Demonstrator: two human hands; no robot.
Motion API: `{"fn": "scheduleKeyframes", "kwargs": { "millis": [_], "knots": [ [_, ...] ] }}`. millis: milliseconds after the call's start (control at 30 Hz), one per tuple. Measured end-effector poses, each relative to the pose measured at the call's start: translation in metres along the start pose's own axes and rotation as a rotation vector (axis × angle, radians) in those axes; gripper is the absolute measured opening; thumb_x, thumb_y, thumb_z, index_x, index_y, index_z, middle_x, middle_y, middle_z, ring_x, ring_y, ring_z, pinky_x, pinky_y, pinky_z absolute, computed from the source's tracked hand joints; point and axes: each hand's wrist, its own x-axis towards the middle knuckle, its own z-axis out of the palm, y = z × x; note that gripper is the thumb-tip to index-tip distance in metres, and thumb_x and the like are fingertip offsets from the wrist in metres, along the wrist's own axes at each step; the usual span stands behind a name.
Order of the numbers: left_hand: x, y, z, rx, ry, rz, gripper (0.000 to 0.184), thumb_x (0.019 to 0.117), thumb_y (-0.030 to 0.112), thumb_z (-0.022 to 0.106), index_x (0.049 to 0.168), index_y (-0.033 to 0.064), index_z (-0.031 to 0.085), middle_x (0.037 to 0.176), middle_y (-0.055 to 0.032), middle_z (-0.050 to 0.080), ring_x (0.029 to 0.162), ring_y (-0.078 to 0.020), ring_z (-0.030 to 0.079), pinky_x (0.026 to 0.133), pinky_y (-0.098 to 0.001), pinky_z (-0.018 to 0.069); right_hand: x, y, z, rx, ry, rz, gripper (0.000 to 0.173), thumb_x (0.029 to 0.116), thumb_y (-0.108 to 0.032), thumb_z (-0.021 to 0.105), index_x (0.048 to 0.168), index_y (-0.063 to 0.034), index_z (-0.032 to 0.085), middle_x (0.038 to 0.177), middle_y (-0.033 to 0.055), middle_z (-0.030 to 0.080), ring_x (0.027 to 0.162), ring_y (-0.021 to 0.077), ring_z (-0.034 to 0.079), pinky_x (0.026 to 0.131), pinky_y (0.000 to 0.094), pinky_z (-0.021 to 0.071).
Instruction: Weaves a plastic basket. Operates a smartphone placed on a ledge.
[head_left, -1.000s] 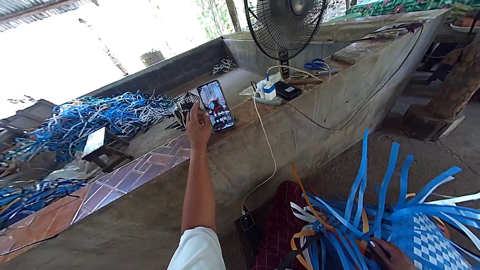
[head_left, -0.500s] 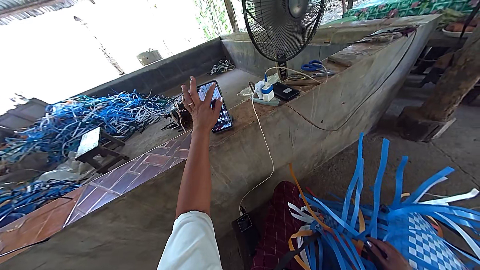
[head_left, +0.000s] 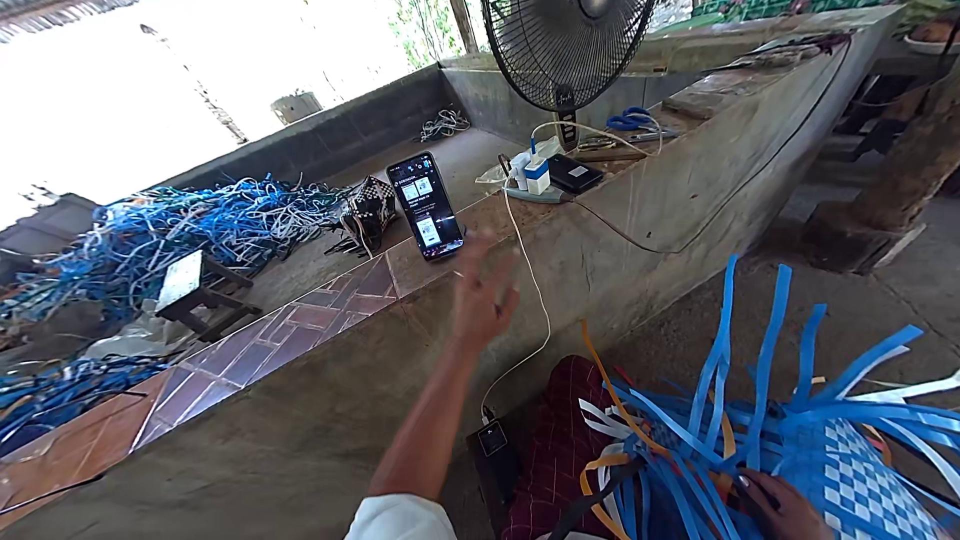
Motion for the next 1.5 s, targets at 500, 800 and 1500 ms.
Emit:
{"fn": "scheduleKeyframes", "kwargs": {
  "millis": [500,800,1500],
  "knots": [
    [-0.143,0.116,0.105,-0.582,-0.858,-0.290,0.030,0.1027,0.020,0.059,0.126,0.0069,0.073,0.139,-0.0213,0.061,0.138,-0.0358,0.051,0.118,-0.0490,0.0374,-0.051,-0.006,-0.029,0.035,0.127,0.106,0.030,0.1028,-0.010,0.055,0.117,0.0123,0.069,0.115,0.0373,0.065,0.111,0.0491,0.062,0.102,0.0563,0.0460],
    [-0.117,0.132,0.085,-0.590,-0.670,-0.132,0.029,0.1004,0.015,0.061,0.125,0.0063,0.074,0.135,-0.0209,0.065,0.136,-0.0392,0.054,0.115,-0.0528,0.0404,-0.104,0.010,-0.050,0.030,0.284,0.175,0.032,0.1023,-0.009,0.054,0.115,0.0171,0.066,0.118,0.0398,0.062,0.113,0.0469,0.061,0.101,0.0516,0.0471],
    [0.031,-0.117,-0.098,0.181,-0.116,-0.309,0.061,0.1068,0.060,0.028,0.121,0.0263,0.077,0.168,-0.0171,0.026,0.155,-0.0507,0.010,0.120,-0.0699,0.0072,-0.094,0.021,-0.062,0.022,0.296,0.187,0.035,0.1052,-0.012,0.052,0.123,0.0143,0.065,0.127,0.0378,0.061,0.125,0.0489,0.057,0.110,0.0535,0.0414]
  ]
}}
